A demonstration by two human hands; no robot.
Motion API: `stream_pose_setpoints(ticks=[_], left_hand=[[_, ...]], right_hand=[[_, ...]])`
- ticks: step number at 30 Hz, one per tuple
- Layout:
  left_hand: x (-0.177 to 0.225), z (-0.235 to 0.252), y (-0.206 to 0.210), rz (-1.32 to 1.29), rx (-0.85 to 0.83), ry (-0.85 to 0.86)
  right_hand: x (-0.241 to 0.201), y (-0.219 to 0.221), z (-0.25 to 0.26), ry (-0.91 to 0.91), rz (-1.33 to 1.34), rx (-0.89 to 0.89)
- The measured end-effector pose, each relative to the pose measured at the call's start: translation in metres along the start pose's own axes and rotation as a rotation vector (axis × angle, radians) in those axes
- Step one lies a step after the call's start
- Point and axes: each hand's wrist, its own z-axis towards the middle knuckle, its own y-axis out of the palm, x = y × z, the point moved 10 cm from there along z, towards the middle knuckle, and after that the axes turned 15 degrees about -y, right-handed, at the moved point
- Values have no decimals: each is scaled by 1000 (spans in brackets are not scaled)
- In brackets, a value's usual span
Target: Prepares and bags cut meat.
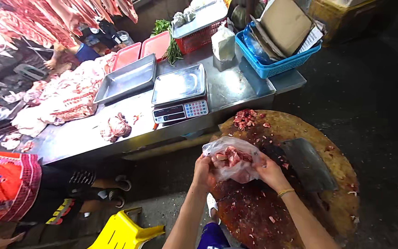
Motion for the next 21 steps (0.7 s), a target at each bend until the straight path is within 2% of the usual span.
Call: stream_pose_setpoints(ticks=[2,5,8,9,11,14,16,17,19,21], left_hand=[[14,-11,26,15,-169,-49],[28,-13,30,78,-423,-169],[32,19,5,231,-441,-299],[35,25,6,261,-452,-329],[51,21,23,287,-576,-366],[80,16,42,314,-839,-404],[76,44,29,400,-924,-483],[64,66,15,488,-882,-523],[42,114,-11,745,-615,-445],[52,133,-26,910,-356,-121]], right_hand=[[0,-15,1,21,88,167],[9,-44,-21,-12,507,484],[10,-39,-39,29,1020,633],[4,-33,-39,53,1097,675],[-20,-27,-43,85,1141,784],[-48,-31,-53,-5,1235,757],[-37,-32,-58,-43,1263,676],[-22,-29,-61,-9,1215,680],[11,-19,-62,54,1129,725],[29,-15,-71,67,1086,809]])
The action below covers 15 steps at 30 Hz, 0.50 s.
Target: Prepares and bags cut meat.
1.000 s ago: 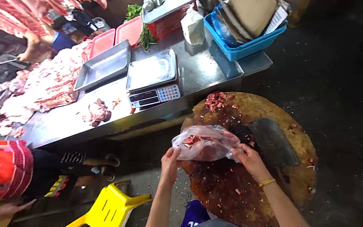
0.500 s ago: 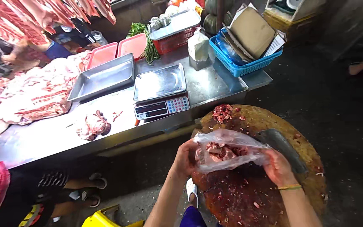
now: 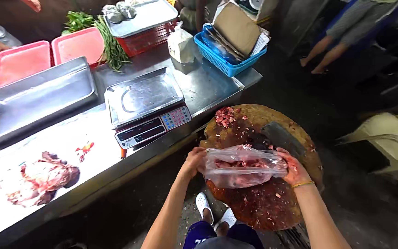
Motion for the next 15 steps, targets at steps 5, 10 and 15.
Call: stream_pose_setpoints(ticks=[5,10,15], left_hand=[[42,-81,16,719,579,507],[12,-47,81,1282,383,45],[-23,-46,59,153,141,92]], right_hand=[[-62,1,-45,-420,-1112,-57],[-4,23,-43,-53,-1667,-369],[5,-21,-46,-90,-695,-1]])
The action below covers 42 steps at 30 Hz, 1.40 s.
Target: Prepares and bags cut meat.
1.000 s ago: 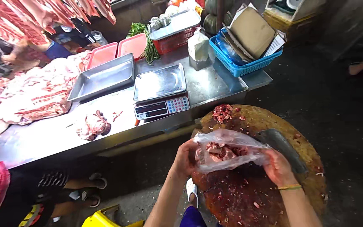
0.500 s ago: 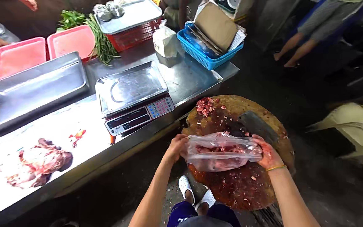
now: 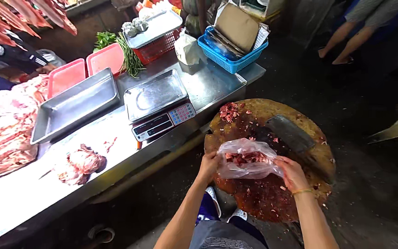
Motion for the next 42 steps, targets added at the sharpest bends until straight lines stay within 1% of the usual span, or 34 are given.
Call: stream_pose_setpoints(ticks=[1,2,3,4,6,8,10,11,14,16,18,21,23,24,26,27,29,30,31,32,33,34,36,38,39,40,41,42], left_hand=[[-13,0,-1,-310,-53,-67],[-22,1,0,-534,-74,-134],[-25,2,1,-677,-73,-182],[-24,5,2,-764,-64,-209],[-10,11,2,-853,-77,-244],[20,16,2,-870,-153,-286],[64,24,-3,-790,-258,-284],[89,28,-6,-739,-308,-276],[177,47,-23,-608,-430,-243],[233,68,-46,-460,-454,-178],[289,96,-74,-297,-435,-78],[367,150,-120,-182,-429,113],[404,196,-151,-138,-323,191],[416,225,-165,-114,-235,215],[424,286,-187,-1,-28,237],[421,311,-189,124,34,235],[407,344,-181,435,81,226],[400,353,-173,572,90,237],[397,357,-167,685,105,259],[398,357,-165,784,132,292],[404,353,-163,867,162,322],[412,345,-163,926,197,359],[428,312,-161,957,262,473],[444,246,-151,892,269,688],[442,203,-141,838,244,794],[431,159,-131,781,219,890],[411,118,-117,710,171,959],[378,84,-101,639,108,982]], right_hand=[[11,1,-6,56,312,101],[21,6,-10,112,572,169],[27,11,-13,154,743,222],[31,16,-15,183,850,274],[37,26,-14,229,985,373],[31,33,-6,210,1109,397],[7,34,4,127,1165,363],[-11,34,9,70,1180,332],[-84,51,30,-83,1173,233],[-132,78,51,-160,1144,146],[-175,117,81,-219,1140,56],[-218,184,142,-263,1191,14],[-228,227,186,-237,1232,65],[-228,245,209,-227,1237,92],[-216,282,251,-200,1160,114],[-203,298,269,-169,1050,121],[-172,315,288,-66,695,105],[-162,310,285,-37,533,63],[-157,294,276,-41,407,26],[-155,267,264,-81,273,-5],[-153,230,247,-131,108,-5],[-146,185,225,-164,-66,32],[-110,82,172,-123,-435,130],[-57,-5,126,18,-777,121],[-30,-37,104,108,-891,88],[-7,-60,87,173,-969,53],[10,-75,78,195,-1018,22],[21,-84,74,171,-1050,-4]])
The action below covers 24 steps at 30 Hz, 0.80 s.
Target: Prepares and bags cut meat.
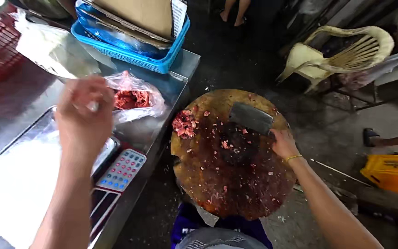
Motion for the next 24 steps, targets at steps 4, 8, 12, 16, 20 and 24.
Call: stream_pose_setpoints(ticks=[4,8,12,16,20,24], left_hand=[[15,-176,153,-276,-299,-198],[50,-335,304,9,-511,-513],[92,-435,390,228,-230,-315],[86,-463,422,401,29,-284],[83,-462,417,383,190,-290],[83,-464,417,379,244,-265]], right_hand=[[16,15,14,-94,11,-11],[24,4,11,-170,-35,-71],[55,-22,-34,-173,207,-66],[92,-23,-66,-202,486,-10],[91,-28,-70,-196,529,-9],[78,-35,-40,-239,531,-55]])
